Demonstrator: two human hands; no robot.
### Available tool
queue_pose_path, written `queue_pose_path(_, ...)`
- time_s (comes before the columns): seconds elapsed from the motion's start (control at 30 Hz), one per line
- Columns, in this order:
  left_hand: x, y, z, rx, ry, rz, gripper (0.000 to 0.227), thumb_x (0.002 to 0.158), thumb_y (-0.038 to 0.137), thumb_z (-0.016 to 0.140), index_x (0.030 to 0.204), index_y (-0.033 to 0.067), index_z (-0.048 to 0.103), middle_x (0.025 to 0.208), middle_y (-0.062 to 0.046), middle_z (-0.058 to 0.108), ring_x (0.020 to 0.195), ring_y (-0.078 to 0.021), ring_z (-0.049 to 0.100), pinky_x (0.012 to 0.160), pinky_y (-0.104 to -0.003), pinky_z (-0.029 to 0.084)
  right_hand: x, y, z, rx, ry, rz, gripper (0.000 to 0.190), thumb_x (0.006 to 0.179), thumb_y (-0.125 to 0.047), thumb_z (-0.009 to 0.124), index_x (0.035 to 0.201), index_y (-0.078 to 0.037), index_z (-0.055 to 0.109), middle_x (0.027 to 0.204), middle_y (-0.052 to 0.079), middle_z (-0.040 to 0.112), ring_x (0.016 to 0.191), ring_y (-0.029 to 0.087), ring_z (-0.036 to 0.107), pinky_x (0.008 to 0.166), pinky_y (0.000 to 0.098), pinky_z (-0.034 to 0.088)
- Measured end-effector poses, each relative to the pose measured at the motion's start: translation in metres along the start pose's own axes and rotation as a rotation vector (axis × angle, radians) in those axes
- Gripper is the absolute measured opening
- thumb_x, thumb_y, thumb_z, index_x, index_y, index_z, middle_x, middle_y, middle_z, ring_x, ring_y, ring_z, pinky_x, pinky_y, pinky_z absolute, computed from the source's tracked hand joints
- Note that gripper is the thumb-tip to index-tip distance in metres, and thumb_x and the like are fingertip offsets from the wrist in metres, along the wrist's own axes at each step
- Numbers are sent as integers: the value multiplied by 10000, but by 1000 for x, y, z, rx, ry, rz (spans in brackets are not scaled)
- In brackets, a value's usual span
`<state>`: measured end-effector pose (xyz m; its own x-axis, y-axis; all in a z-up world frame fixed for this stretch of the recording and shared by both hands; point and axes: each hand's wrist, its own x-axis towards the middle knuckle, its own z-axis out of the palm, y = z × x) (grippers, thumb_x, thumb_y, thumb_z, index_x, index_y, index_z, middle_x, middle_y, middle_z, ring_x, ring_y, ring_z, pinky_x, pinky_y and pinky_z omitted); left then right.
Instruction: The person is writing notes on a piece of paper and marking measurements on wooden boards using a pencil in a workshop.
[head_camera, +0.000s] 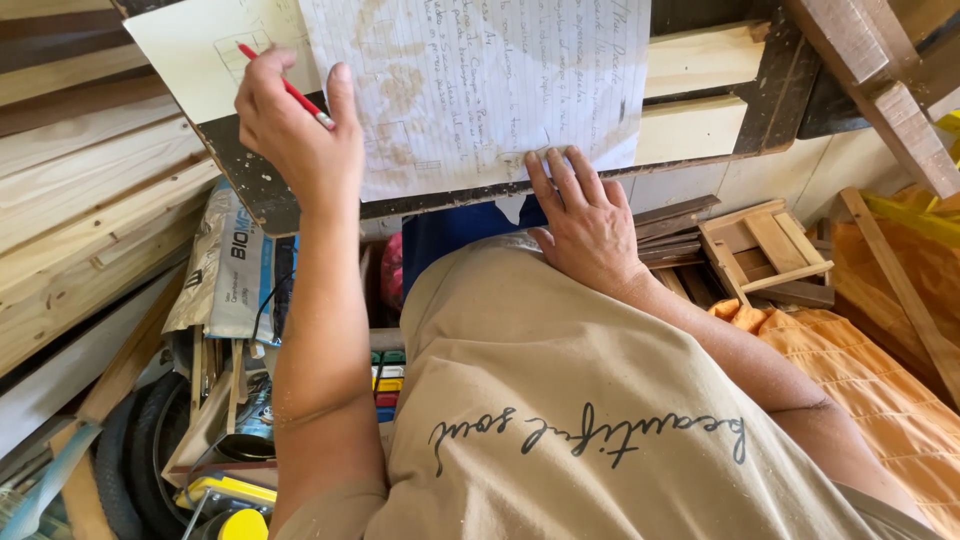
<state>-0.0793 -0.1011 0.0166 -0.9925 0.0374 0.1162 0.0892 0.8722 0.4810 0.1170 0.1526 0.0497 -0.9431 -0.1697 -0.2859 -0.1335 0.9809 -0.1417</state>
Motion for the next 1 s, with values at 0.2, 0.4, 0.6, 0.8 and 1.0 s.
queue_pose_path(0.2,8,-1,-18,-590,-109,-90,305,903,-68,779,1038,94,557,963,-66,647,853,-194,641,826,-345,563,0,1,2,-5,-8,4,1041,826,-539,856,1671,-163,379,1615,54,490,1505,255,460,947,412,544)
queue_pose_path(0.4,-11,10,-54,-846,-140,34,326,927,146,816,1064,131,520,805,6,483,614,-112,412,586,-294,380,0,1,1,-31,2,-4,1032,828,-530,857,1672,-167,386,1609,52,493,1501,254,459,952,424,551)
queue_pose_path(0.6,-66,41,-93,-1199,-597,169,293,716,-43,816,837,120,604,912,-131,770,1052,-279,683,1120,-392,423,-8,6,12,-18,48,-34,996,724,-497,869,1590,-154,515,1525,123,528,1467,326,460,939,432,478)
queue_pose_path(0.8,-96,70,-90,-1035,-830,401,252,770,-10,816,840,175,660,787,-59,722,807,-291,699,850,-438,538,-28,17,3,-28,61,-63,942,709,-497,878,1522,-150,553,1490,128,538,1456,338,468,929,436,480)
queue_pose_path(1.0,-102,86,-89,-996,-899,489,223,836,-11,781,880,160,645,732,-48,725,790,-243,726,819,-399,553,-34,22,-1,-34,71,-73,884,693,-498,889,1449,-146,594,1451,133,549,1444,352,475,918,440,482)
